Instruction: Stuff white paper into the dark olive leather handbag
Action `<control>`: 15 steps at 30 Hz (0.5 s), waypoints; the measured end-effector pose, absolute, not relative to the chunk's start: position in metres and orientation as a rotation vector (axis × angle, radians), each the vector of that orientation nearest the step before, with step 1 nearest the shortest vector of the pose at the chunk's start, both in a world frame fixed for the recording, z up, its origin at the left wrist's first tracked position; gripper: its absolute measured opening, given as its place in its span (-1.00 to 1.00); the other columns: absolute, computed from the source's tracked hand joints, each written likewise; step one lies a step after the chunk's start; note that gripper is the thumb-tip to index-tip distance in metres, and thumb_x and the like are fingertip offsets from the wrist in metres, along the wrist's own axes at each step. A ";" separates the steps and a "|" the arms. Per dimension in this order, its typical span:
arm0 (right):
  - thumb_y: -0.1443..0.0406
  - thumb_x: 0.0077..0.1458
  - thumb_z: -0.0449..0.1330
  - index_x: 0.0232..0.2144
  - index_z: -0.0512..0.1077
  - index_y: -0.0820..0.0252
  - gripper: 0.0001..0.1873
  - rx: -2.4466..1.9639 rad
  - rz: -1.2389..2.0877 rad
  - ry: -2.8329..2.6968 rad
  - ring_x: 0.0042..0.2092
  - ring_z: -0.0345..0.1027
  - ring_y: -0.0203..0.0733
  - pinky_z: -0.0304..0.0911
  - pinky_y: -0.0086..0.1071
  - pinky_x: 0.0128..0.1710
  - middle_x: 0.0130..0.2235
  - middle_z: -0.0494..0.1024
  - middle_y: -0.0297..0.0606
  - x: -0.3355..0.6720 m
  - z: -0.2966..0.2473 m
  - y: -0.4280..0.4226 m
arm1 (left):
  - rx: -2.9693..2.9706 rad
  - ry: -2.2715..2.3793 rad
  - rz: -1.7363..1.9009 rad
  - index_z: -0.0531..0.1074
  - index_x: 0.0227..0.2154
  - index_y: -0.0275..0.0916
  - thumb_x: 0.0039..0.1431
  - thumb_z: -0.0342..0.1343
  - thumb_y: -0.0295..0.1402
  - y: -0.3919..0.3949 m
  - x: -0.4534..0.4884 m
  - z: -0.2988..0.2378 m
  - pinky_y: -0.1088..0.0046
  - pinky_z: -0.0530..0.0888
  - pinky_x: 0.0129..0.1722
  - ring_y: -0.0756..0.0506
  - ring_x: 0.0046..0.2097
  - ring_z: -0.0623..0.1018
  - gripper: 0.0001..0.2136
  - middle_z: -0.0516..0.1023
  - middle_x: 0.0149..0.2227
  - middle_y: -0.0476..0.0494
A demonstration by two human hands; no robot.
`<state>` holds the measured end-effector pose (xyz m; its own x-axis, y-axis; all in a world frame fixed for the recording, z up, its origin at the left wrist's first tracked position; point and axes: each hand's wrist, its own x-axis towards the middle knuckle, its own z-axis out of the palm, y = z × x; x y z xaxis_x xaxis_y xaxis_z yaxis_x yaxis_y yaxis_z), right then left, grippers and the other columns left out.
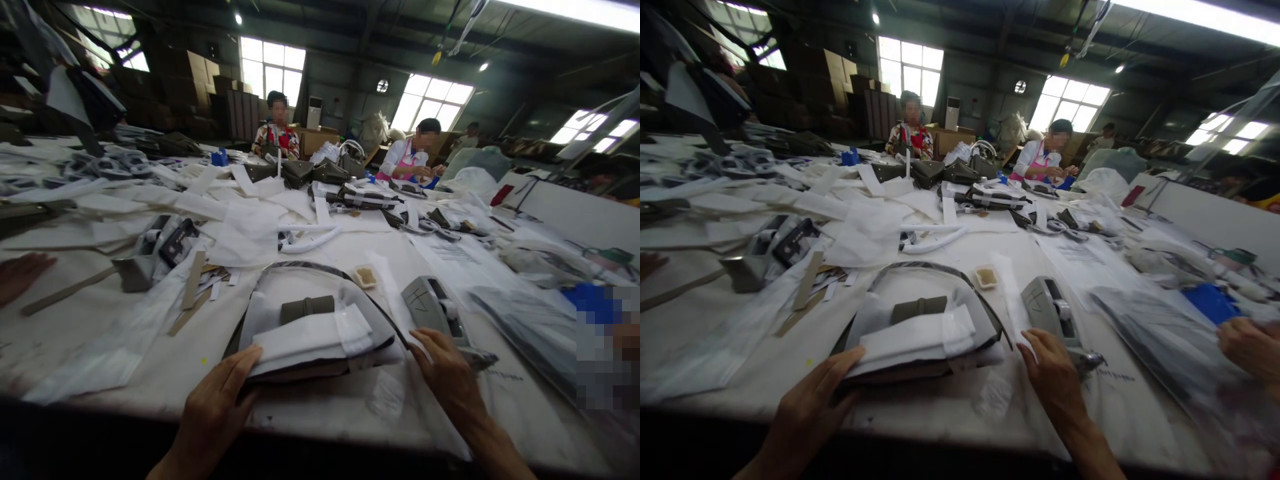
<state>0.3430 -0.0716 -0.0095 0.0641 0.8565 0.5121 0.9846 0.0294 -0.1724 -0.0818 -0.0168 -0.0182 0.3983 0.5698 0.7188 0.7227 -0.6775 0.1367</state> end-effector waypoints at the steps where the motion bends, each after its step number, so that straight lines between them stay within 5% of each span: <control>1: 0.07 0.27 0.02 -0.19 0.52 0.15 -0.63 -1.872 -0.370 -1.841 -0.11 0.46 0.04 0.37 -0.05 -0.08 -0.15 0.57 -0.10 0.345 -0.020 -0.077 | -2.460 -1.188 -1.175 0.35 0.03 -0.24 0.31 -0.05 -0.39 -0.017 -0.082 -0.017 0.45 0.51 -0.04 -0.09 -0.08 0.60 -0.73 0.58 -0.09 -0.16; 9: 0.01 0.28 0.02 -0.31 0.57 0.14 -0.56 -1.759 -0.525 -1.797 -0.21 0.48 -0.02 0.32 -0.13 -0.15 -0.25 0.62 -0.18 0.339 -0.016 -0.075 | -2.428 -1.577 -1.386 0.33 0.00 -0.15 0.13 0.06 -0.39 -0.019 -0.085 -0.011 0.46 0.53 -0.05 -0.08 -0.11 0.61 -0.66 0.57 -0.11 -0.04; 15: 0.12 0.21 0.17 -0.29 0.57 0.09 -0.77 -1.567 -0.035 -1.688 -0.17 0.49 -0.12 0.38 -0.25 -0.11 -0.20 0.60 -0.22 0.259 0.013 -0.068 | -2.333 -1.899 -1.545 0.41 -0.05 -0.13 0.04 0.14 -0.26 -0.016 -0.090 -0.012 0.43 0.54 -0.11 -0.12 -0.13 0.61 -0.64 0.59 -0.12 0.00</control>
